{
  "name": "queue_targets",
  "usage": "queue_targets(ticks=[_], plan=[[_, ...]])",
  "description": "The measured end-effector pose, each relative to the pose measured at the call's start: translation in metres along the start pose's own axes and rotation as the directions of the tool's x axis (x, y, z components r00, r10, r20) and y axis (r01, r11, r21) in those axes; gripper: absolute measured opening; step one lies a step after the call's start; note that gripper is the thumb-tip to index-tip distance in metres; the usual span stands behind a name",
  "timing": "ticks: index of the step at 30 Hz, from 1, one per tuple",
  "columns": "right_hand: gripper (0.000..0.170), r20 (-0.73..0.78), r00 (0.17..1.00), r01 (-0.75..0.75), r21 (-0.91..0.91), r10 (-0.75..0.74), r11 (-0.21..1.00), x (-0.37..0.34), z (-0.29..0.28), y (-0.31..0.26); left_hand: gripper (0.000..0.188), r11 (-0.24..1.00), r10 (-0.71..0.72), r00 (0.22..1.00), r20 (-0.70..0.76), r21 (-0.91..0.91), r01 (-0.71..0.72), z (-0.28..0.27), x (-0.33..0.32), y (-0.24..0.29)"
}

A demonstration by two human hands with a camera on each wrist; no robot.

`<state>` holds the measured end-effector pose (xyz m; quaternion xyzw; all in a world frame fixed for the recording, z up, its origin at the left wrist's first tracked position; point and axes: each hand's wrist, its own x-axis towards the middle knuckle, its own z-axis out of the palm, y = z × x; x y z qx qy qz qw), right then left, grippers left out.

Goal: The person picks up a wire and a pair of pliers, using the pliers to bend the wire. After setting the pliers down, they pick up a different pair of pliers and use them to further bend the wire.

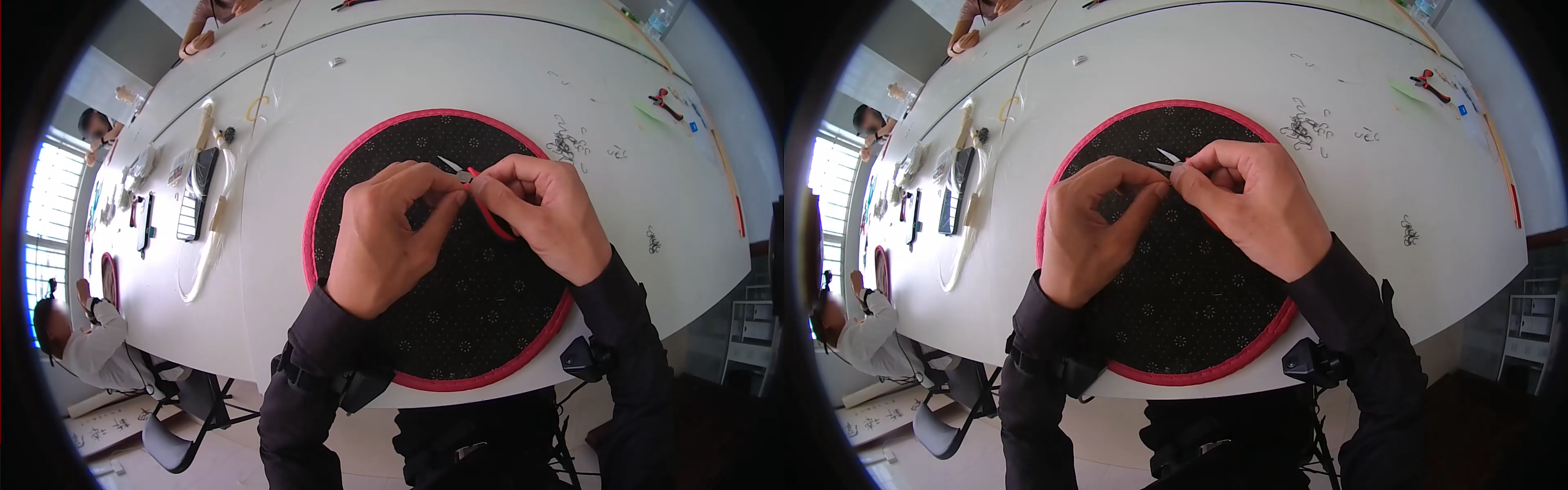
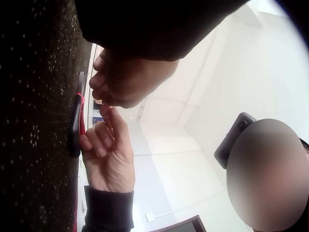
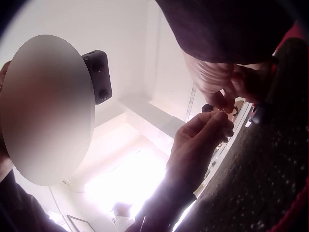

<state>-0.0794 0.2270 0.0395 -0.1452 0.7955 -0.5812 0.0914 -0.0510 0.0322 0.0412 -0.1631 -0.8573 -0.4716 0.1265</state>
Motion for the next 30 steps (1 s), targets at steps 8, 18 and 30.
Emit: queue_targets(ticks=[8, 18, 30], plan=[[0.024, 0.009, 0.999, -0.035, 0.037, 0.035, 0.999, -0.0008, 0.0005, -0.0004, 0.008, 1.000, 0.022, 1.000, 0.004, 0.002, -0.022, 0.0009, -0.0005, -0.0035], [0.024, 0.024, 0.998, -0.061, 0.121, 0.058, 0.991, -0.0010, 0.0013, -0.0006, 0.015, 0.995, 0.096, 0.995, -0.007, 0.022, -0.096, 0.0004, 0.0018, -0.0035], [0.023, 0.023, 1.000, -0.007, 0.158, 0.003, 0.987, 0.0007, -0.0014, -0.0012, 0.009, 0.999, -0.022, 1.000, -0.021, -0.026, 0.021, -0.0019, 0.0003, 0.0011]])
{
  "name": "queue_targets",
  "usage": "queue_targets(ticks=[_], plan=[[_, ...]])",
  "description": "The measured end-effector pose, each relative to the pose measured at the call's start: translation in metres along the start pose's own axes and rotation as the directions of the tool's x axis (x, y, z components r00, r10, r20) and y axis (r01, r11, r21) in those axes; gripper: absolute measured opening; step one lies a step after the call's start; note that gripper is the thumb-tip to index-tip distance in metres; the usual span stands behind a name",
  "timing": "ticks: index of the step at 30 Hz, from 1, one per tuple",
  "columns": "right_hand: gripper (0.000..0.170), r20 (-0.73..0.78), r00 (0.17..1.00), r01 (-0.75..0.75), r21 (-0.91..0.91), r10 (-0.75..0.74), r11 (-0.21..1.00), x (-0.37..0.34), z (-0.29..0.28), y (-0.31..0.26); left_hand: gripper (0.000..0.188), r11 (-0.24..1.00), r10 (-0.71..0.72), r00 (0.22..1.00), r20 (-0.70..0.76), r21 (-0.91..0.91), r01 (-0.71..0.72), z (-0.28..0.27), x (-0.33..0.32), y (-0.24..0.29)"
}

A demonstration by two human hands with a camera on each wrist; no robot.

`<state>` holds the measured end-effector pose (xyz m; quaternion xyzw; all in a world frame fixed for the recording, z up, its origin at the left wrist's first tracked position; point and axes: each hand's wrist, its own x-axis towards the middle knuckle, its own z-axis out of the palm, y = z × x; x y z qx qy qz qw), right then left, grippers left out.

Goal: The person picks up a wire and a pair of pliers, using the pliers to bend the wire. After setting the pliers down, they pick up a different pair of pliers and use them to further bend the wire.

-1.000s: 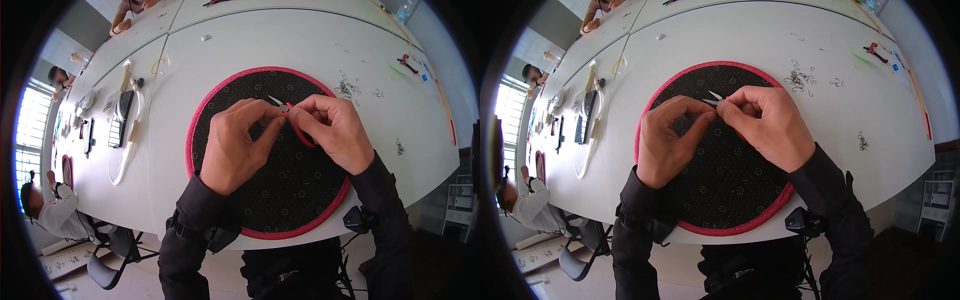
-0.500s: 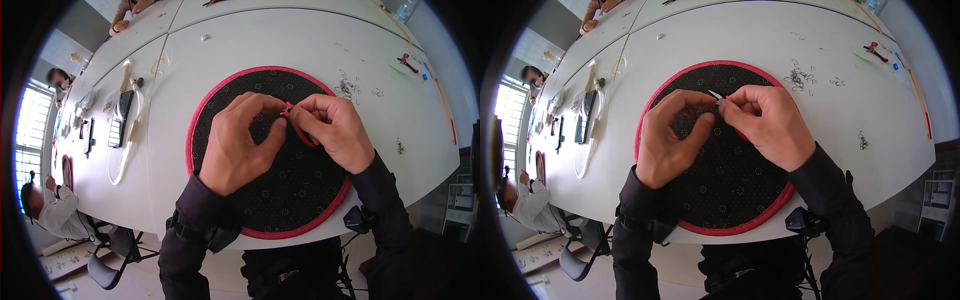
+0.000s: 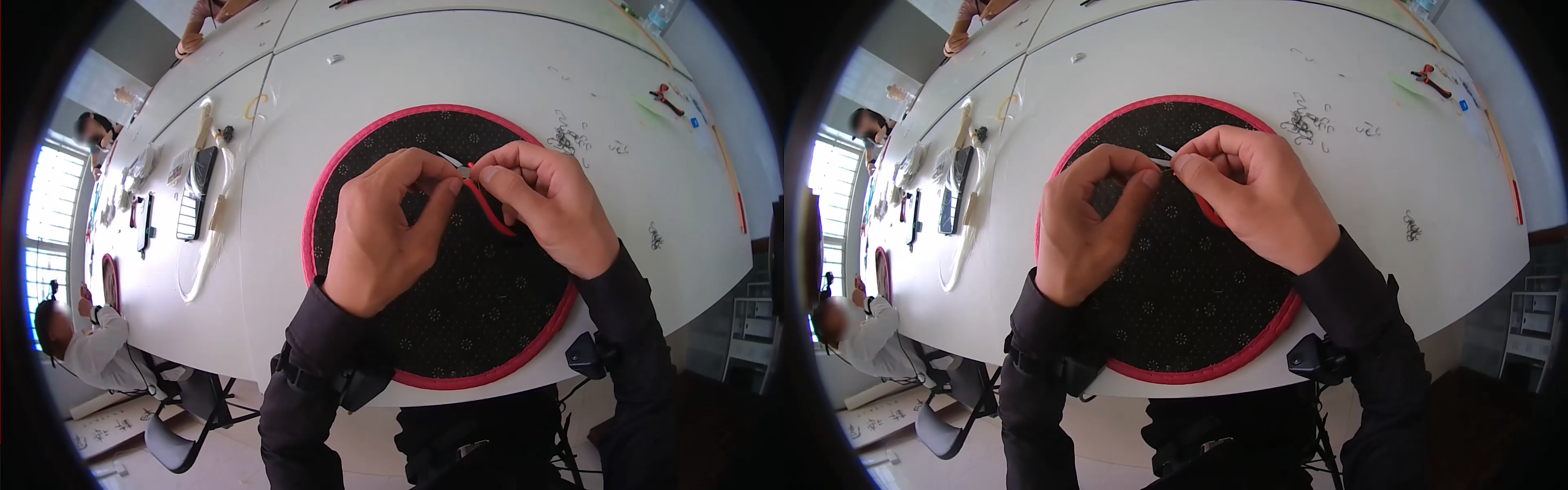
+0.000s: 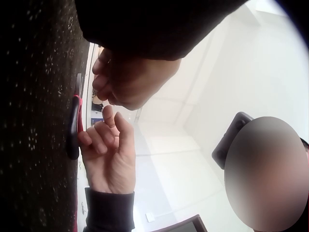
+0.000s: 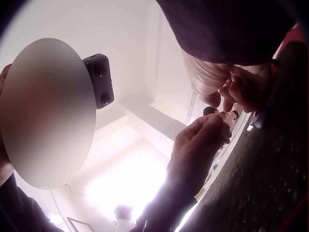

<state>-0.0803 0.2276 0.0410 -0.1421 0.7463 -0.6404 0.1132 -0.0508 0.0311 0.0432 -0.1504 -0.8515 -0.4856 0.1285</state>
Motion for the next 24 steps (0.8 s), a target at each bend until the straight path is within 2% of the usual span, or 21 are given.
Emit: queue_targets(ticks=[5, 11, 14, 19, 24], plan=[[0.023, 0.001, 1.000, -0.025, -0.013, 0.025, 1.000, 0.001, -0.007, 0.000, 0.009, 0.999, -0.042, 0.999, -0.013, -0.016, 0.042, 0.002, -0.001, 0.003], [0.026, 0.038, 0.997, -0.070, 0.185, 0.064, 0.980, 0.002, -0.008, -0.001, 0.009, 0.992, -0.031, 0.999, -0.024, -0.121, 0.028, 0.004, -0.001, -0.003], [0.025, 0.043, 0.998, -0.042, 0.187, 0.034, 0.982, 0.004, -0.009, 0.001, 0.009, 0.984, -0.069, 0.997, -0.022, -0.166, 0.064, 0.005, -0.001, -0.005], [0.018, 0.017, 0.997, 0.078, -0.058, -0.077, 0.995, -0.001, -0.008, -0.005, 0.011, 0.988, -0.151, 0.988, 0.017, -0.014, 0.151, 0.000, 0.000, 0.000], [0.013, -0.058, 0.973, 0.210, -0.194, -0.225, 0.958, -0.001, -0.002, -0.005, 0.009, 0.999, -0.053, 0.999, -0.005, 0.010, 0.053, 0.005, -0.001, -0.006]])
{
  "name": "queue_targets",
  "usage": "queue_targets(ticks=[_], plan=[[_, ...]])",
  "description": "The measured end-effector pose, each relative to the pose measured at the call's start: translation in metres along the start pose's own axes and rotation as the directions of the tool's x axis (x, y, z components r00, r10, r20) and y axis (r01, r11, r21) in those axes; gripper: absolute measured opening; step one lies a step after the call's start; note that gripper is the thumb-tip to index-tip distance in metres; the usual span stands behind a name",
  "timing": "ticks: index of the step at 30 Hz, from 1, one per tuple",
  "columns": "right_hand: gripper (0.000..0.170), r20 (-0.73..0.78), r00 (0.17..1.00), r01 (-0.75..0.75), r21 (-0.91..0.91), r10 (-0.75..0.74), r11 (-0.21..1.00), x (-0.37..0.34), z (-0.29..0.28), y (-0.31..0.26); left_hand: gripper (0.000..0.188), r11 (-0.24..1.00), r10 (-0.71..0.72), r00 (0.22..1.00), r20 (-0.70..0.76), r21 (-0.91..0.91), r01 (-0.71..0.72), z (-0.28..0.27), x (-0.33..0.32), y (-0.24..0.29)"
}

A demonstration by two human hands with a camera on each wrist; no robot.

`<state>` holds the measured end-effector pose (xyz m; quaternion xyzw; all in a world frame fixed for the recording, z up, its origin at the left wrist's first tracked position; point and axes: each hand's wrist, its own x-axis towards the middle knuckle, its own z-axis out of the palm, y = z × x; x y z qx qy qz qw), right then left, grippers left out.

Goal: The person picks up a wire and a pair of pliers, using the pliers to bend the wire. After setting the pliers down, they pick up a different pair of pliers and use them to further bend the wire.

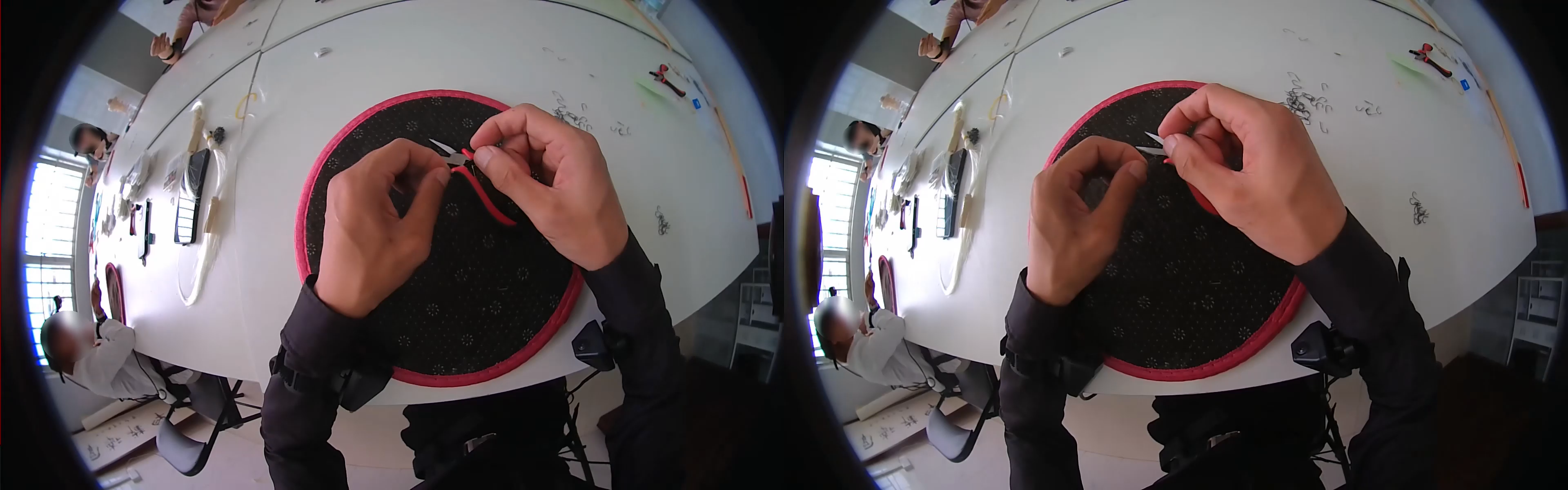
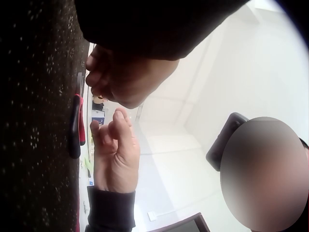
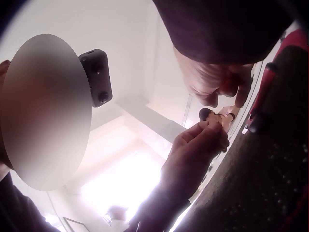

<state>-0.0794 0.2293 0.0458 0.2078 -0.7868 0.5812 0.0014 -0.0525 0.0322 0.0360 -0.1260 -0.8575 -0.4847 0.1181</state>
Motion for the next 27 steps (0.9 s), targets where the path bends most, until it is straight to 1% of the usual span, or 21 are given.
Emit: queue_targets(ticks=[1, 2, 4, 7, 10, 13, 16, 20, 22, 25, 27], plan=[[0.013, -0.011, 1.000, 0.014, -0.010, -0.014, 1.000, 0.001, 0.000, 0.003, 0.008, 0.999, 0.034, 0.999, -0.012, 0.000, -0.034, 0.001, 0.000, -0.001], [0.013, -0.021, 0.999, 0.029, -0.021, -0.029, 0.999, 0.001, 0.001, 0.005, 0.009, 1.000, -0.003, 1.000, 0.006, -0.019, 0.003, 0.001, 0.000, 0.001], [0.014, -0.008, 1.000, -0.008, -0.006, 0.008, 1.000, 0.002, 0.001, 0.007, 0.009, 0.995, -0.074, 0.996, 0.044, -0.055, 0.077, -0.002, -0.001, 0.009], [0.016, 0.011, 0.999, -0.040, 0.029, 0.040, 0.999, 0.002, 0.002, 0.011, 0.011, 0.976, -0.054, 0.998, 0.039, -0.210, 0.061, -0.001, -0.001, 0.004], [0.017, 0.027, 0.998, -0.055, 0.044, 0.054, 0.997, 0.002, 0.001, 0.010, 0.012, 0.955, -0.130, 0.990, 0.049, -0.261, 0.139, -0.005, 0.000, 0.011], [0.016, 0.038, 0.997, -0.062, 0.038, 0.060, 0.997, 0.001, 0.003, 0.009, 0.016, 0.935, -0.163, 0.985, 0.060, -0.309, 0.174, -0.009, 0.000, 0.013], [0.014, 0.035, 0.998, -0.046, 0.014, 0.046, 0.999, -0.001, 0.006, 0.007, 0.013, 0.893, -0.205, 0.979, -0.001, -0.409, 0.187, -0.006, 0.001, 0.012], [0.010, 0.068, 0.996, -0.056, -0.053, 0.059, 0.997, -0.005, 0.008, -0.002, 0.012, 0.940, -0.189, 0.979, -0.080, -0.303, 0.157, -0.003, 0.000, 0.004], [0.009, 0.067, 0.998, 0.017, -0.087, -0.011, 0.996, -0.006, 0.009, -0.003, 0.011, 0.967, -0.163, 0.979, -0.122, -0.215, 0.135, 0.000, 0.000, 0.002], [0.009, 0.059, 0.992, 0.115, -0.122, -0.108, 0.986, -0.007, 0.010, -0.003, 0.012, 0.991, -0.129, 0.988, -0.089, -0.059, 0.124, 0.000, -0.002, 0.003], [0.008, 0.033, 0.988, 0.152, -0.127, -0.149, 0.980, -0.006, 0.010, -0.002, 0.010, 0.997, -0.052, 0.997, -0.057, 0.061, 0.055, -0.001, -0.002, 0.010]])
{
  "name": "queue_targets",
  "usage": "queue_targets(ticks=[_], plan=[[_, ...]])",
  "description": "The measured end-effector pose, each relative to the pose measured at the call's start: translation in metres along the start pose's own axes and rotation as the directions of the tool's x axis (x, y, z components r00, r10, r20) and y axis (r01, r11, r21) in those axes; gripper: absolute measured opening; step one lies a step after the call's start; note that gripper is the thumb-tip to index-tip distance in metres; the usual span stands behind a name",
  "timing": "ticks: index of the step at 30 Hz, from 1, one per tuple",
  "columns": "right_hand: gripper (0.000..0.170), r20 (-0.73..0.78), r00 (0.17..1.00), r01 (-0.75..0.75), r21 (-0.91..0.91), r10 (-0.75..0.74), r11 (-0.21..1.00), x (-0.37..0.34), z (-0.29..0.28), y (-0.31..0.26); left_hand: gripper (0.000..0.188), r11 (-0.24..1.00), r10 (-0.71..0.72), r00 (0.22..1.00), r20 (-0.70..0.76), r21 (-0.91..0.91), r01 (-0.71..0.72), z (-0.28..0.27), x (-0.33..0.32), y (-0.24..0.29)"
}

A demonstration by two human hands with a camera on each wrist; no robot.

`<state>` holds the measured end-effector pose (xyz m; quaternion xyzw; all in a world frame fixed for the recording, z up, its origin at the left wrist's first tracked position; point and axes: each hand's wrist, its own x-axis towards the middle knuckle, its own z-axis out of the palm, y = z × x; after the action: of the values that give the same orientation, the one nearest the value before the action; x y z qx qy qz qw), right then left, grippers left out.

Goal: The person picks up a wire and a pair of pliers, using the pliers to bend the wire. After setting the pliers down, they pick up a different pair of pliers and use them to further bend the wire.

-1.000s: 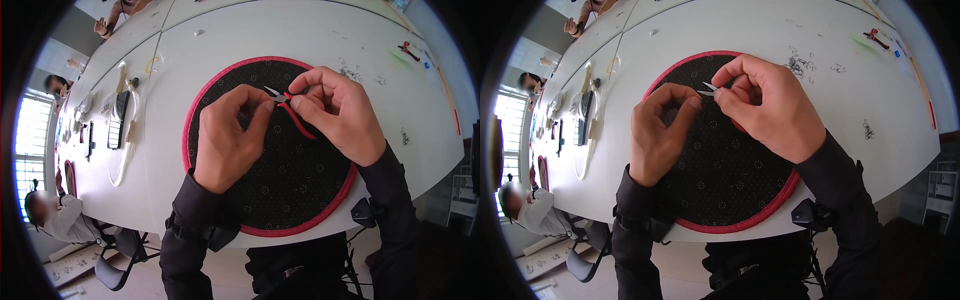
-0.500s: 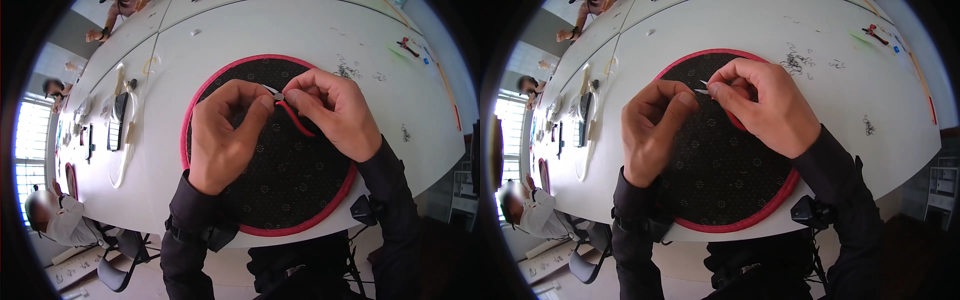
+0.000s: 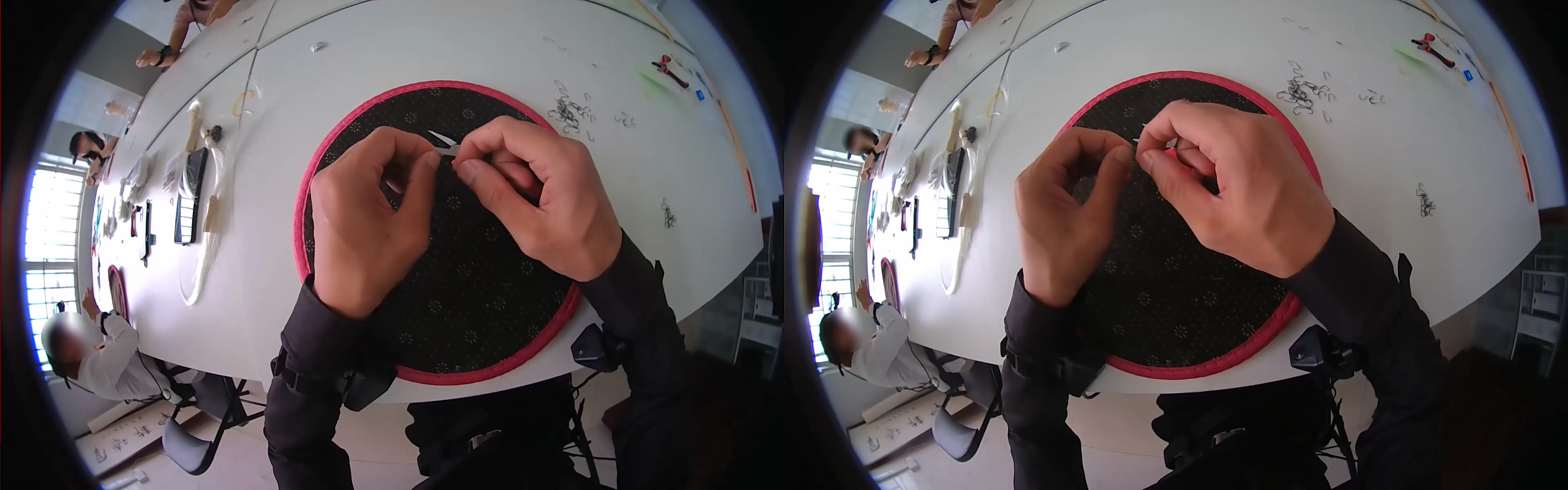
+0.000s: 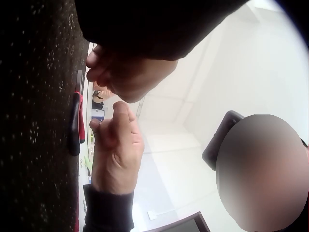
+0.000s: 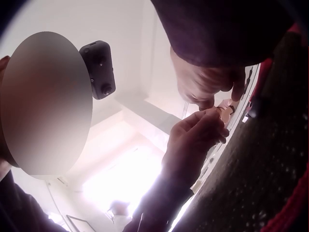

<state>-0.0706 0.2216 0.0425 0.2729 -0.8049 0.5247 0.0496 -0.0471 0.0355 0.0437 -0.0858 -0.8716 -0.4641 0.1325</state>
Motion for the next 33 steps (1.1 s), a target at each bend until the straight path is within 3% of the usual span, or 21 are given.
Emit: queue_targets(ticks=[5, 7, 16, 23, 33], plan=[[0.011, -0.062, 0.997, -0.046, 0.007, 0.047, 0.999, 0.003, -0.004, 0.008, 0.005, 0.988, 0.149, 0.983, 0.106, 0.033, -0.154, 0.000, 0.000, 0.001], [0.014, -0.033, 0.991, -0.128, 0.108, 0.132, 0.986, 0.004, -0.005, 0.012, 0.005, 0.986, 0.167, 0.978, 0.123, 0.001, -0.169, 0.000, -0.001, 0.003], [0.021, 0.057, 0.959, -0.282, 0.320, 0.279, 0.904, 0.005, -0.008, 0.015, 0.007, 0.914, -0.017, 0.995, 0.101, -0.401, 0.056, -0.003, -0.004, 0.011], [0.021, 0.066, 0.940, -0.335, 0.383, 0.336, 0.861, 0.003, -0.007, 0.004, 0.016, 0.893, -0.065, 0.997, 0.051, -0.442, 0.081, -0.008, -0.002, 0.009], [0.009, 0.003, 0.972, -0.225, 0.292, 0.235, 0.929, -0.002, 0.001, -0.005, 0.015, 0.915, -0.079, 0.994, -0.071, -0.400, 0.044, -0.002, -0.001, 0.007]])
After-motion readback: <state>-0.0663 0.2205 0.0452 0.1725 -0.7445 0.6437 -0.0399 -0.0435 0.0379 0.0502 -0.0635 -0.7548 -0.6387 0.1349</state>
